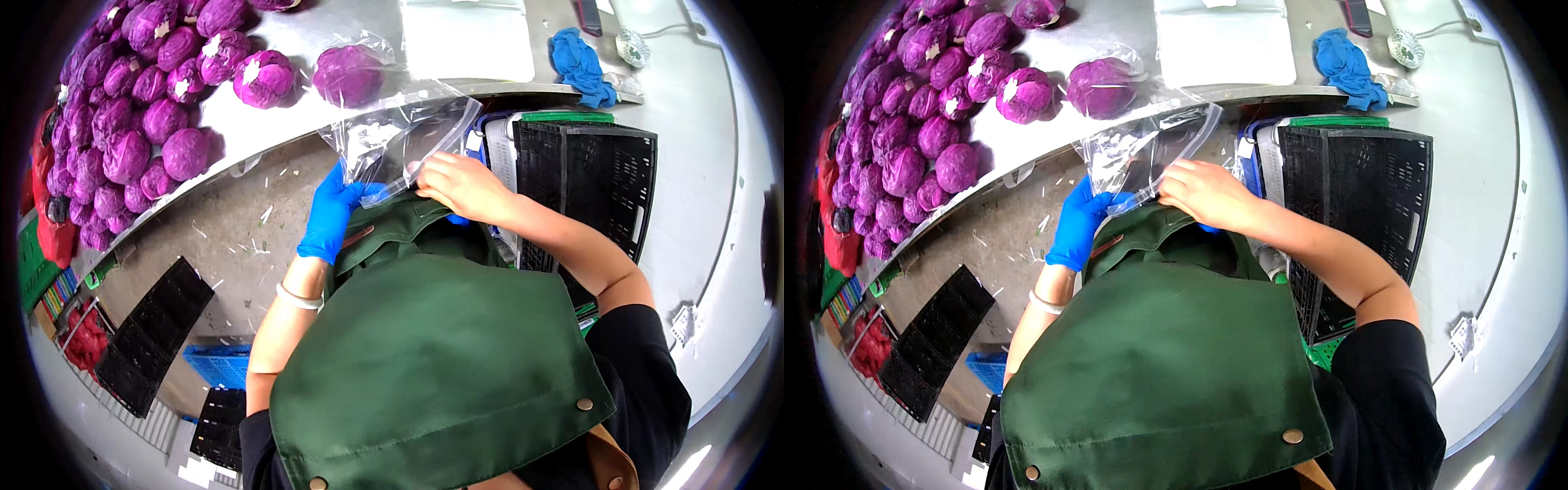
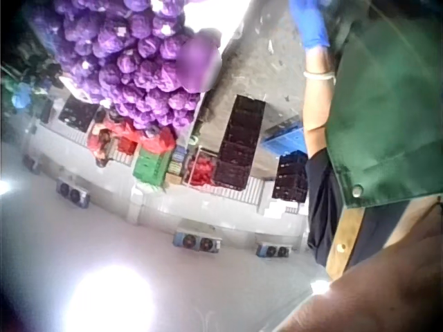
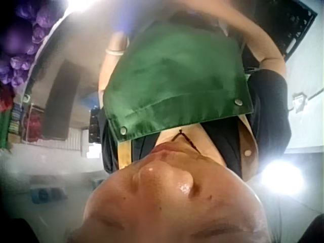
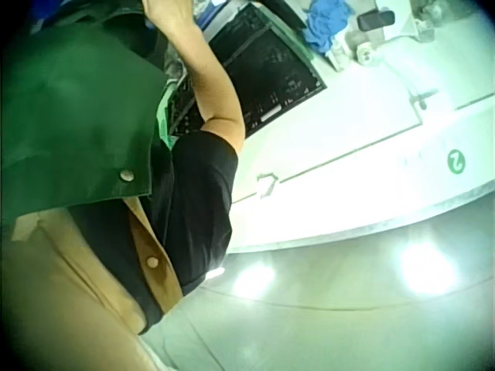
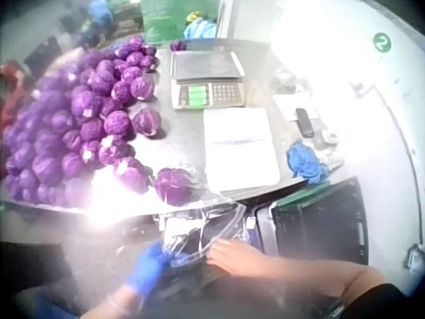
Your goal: The person puts on a blue glove, then weighs heads of red cabbage one by one on a digital scale, places each into a plastic bag, applies a label, and puts the finished bags into a black crate.
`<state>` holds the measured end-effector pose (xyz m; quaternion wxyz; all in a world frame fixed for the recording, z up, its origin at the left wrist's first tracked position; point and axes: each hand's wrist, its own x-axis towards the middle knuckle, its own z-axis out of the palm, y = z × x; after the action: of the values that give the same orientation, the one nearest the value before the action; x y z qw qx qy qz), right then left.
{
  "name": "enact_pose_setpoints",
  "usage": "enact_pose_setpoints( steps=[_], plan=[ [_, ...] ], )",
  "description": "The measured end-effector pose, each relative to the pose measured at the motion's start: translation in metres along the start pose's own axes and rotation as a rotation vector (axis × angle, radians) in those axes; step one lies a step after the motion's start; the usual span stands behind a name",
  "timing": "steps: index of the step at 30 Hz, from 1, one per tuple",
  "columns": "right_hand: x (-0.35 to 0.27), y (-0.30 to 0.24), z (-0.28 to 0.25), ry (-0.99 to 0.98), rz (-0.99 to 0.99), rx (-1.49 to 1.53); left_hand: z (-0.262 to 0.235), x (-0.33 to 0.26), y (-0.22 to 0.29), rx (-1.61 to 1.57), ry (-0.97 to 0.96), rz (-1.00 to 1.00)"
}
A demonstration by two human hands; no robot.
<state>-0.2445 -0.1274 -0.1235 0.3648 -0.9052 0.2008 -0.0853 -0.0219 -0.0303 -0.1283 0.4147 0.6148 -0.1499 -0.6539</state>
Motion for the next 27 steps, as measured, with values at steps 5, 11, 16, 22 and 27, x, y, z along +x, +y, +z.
enact_pose_setpoints(
  steps=[5,11,16,22,27],
  plan=[
    [0.058,-0.035,0.015,0.185,-0.094,0.026,-0.007,-0.006,0.011,-0.005,0.078,-0.097],
    [0.079,-0.035,0.029,-0.076,-0.207,0.044,-0.014,-0.005,0.002,0.009,0.185,-0.016],
    [-0.013,-0.005,-0.027,-0.074,-0.128,-0.067,-0.055,-0.001,-0.021,0.219,0.142,0.210],
    [-0.142,0.033,-0.031,-1.026,0.418,-0.353,-0.056,-0.014,-0.001,0.589,0.174,0.346],
    [-0.048,-0.032,-0.043,-0.083,0.113,0.212,-0.057,-0.021,0.008,0.488,0.197,0.245]
  ],
)
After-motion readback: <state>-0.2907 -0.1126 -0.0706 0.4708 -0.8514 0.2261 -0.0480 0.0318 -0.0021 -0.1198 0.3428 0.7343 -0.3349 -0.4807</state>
